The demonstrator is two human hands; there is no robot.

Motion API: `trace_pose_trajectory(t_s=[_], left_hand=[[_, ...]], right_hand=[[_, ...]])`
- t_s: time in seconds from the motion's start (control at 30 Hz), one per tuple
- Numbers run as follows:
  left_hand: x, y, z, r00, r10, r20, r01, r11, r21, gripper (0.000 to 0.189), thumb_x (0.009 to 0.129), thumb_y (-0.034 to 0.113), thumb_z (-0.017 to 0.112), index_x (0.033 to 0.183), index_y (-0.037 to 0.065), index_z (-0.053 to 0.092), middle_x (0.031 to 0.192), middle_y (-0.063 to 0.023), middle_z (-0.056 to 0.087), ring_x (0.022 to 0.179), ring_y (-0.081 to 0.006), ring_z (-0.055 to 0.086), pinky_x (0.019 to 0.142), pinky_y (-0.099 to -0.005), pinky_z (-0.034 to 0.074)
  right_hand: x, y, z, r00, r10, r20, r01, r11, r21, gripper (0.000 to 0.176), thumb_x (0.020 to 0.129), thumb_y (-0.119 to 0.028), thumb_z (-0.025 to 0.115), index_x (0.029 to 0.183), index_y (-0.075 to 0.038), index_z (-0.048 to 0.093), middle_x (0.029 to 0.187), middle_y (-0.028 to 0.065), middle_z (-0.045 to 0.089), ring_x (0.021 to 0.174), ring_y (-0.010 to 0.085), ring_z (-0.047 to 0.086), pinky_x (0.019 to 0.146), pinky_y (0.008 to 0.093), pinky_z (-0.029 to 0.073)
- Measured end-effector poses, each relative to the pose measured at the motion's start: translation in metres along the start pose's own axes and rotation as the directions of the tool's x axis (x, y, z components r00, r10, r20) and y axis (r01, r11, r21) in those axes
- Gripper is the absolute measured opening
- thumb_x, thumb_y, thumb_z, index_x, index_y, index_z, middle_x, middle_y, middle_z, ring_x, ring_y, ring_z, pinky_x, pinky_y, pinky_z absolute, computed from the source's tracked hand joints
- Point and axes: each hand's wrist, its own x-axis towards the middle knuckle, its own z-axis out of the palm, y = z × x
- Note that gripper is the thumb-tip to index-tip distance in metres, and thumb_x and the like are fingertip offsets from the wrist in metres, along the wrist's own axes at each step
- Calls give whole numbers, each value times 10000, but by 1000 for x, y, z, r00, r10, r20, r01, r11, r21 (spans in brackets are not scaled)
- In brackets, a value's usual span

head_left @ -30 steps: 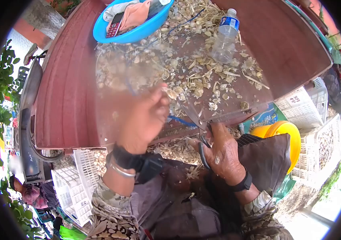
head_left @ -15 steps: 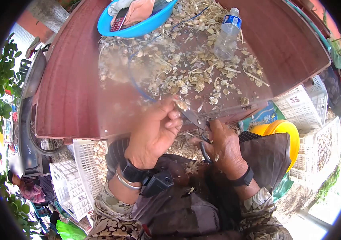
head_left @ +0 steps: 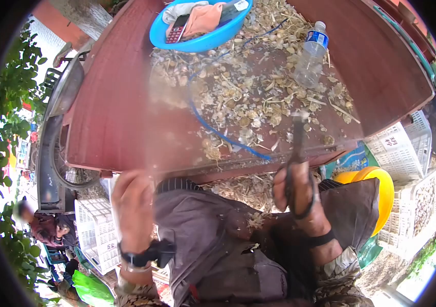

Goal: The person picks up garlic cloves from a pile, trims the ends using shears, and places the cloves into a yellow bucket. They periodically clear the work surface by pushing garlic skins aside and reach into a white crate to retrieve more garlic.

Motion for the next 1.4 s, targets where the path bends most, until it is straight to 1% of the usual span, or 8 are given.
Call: trace_pose_trajectory(t_s=[0.03, 0.1, 0.27, 0.4, 0.5, 0.67, 1.1, 1.4], left_hand=[[-7, -3, -33, 983, -7, -182, 43, 980, 196, 175, 809, 17, 575, 977, 17, 623, 934, -87, 619, 816, -219, 566, 719, -321, 457], [-9, -14, -76, 809, 534, 245, -314, 42, 948, 179, 827, 17, 555, 986, 2, 634, 952, -108, 645, 876, -239, 599, 770, -334, 470], [12, 10, -34, 990, 137, 43, -137, 803, 580, 188, 883, 7, 519, 1028, -22, 635, 926, -127, 661, 863, -183, 630, 732, -268, 477], [119, 1, 49, 972, 218, 87, -230, 810, 540, 252, 921, 151, 515, 1095, 25, 646, 803, -28, 675, 679, -82, 584, 600, -235, 444], [231, -65, 64, 699, 586, 410, -686, 386, 617, 256, 915, 152, 513, 1105, 27, 631, 786, -88, 667, 677, -157, 606, 636, -298, 469], [308, -105, 93, 383, 703, 599, -735, -161, 658, 243, 815, 115, 615, 1020, -13, 634, 786, -141, 654, 691, -255, 621, 667, -365, 494], [212, -45, 74, 949, 140, 282, -228, 923, 310, 182, 825, 83, 668, 990, 14, 636, 912, -45, 651, 739, -109, 585, 642, -253, 472], [58, 14, 93, 694, 52, 718, -322, 914, 246, 215, 853, 53, 615, 1057, -13, 606, 889, 12, 601, 793, -29, 535, 705, -172, 441]], right_hand=[[4, 1, -5, 999, -27, -28, 31, 990, 137, 632, 940, -620, 331, 879, -38, 569, 649, 26, 544, 546, 108, 503, 505, 246, 407], [5, -13, 0, 999, 7, -52, 8, 959, 284, 715, 930, -667, 214, 898, -40, 557, 626, 46, 511, 534, 131, 466, 523, 247, 378], [1, -12, 0, 995, 26, 100, -18, 997, -80, 682, 945, -631, 214, 921, -40, 554, 670, 47, 529, 543, 121, 466, 542, 241, 372], [4, -10, -1, 997, 24, 67, -18, 996, -90, 637, 941, -600, 307, 931, -20, 569, 692, 42, 547, 578, 111, 502, 540, 243, 391], [10, -1, -9, 997, 71, 1, -71, 997, -33, 619, 924, -596, 380, 945, -9, 575, 702, 33, 559, 589, 105, 521, 530, 240, 412], [20, -3, -9, 997, 59, -41, -61, 997, -54, 658, 902, -648, 374, 960, -17, 551, 677, 39, 542, 558, 103, 488, 513, 230, 385], [13, -9, -9, 995, -89, 32, 94, 968, -234, 493, 889, -493, 567, 888, 0, 548, 685, 55, 510, 564, 149, 536, 514, 285, 433], [8, 6, 0, 820, -499, 279, 456, 275, -847, 532, 750, -407, 715, 1007, 10, 509, 865, 210, 556, 794, 401, 577, 646, 445, 467]])
